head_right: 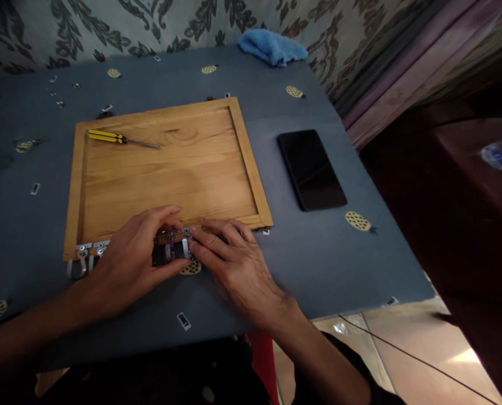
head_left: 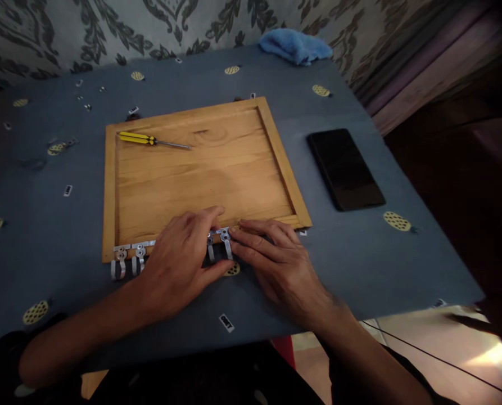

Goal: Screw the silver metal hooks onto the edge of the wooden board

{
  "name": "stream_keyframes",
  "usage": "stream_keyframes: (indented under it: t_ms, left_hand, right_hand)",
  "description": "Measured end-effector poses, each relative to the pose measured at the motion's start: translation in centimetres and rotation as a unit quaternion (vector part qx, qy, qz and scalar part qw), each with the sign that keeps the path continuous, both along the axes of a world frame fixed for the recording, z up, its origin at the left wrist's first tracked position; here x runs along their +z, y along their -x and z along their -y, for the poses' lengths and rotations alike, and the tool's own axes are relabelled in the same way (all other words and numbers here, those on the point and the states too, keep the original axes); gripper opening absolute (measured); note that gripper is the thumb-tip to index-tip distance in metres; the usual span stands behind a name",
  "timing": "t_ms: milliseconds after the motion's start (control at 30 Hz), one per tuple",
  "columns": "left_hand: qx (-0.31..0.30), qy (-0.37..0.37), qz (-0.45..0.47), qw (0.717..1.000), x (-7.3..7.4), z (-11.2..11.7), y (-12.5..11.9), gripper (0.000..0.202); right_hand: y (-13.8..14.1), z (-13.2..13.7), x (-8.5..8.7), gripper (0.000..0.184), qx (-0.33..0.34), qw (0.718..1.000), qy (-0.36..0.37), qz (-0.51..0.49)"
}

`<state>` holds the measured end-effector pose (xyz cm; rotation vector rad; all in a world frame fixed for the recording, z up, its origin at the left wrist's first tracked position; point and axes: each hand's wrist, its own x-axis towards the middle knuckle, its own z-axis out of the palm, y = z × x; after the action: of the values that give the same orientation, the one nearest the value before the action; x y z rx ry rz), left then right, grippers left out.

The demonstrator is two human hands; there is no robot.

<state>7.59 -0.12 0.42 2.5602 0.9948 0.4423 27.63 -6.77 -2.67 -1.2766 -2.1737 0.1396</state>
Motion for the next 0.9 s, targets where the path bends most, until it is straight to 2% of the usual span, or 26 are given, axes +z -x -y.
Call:
stream_keyframes:
  t_ms: [900]
  left_hand:
    - [0.01,0.009,0.004,1.0,0.14,-0.13,-0.18,0.068]
  right_hand:
    - [0.01,-0.05,-0.12,0.026,-0.002,1.0,-0.001,-0.022]
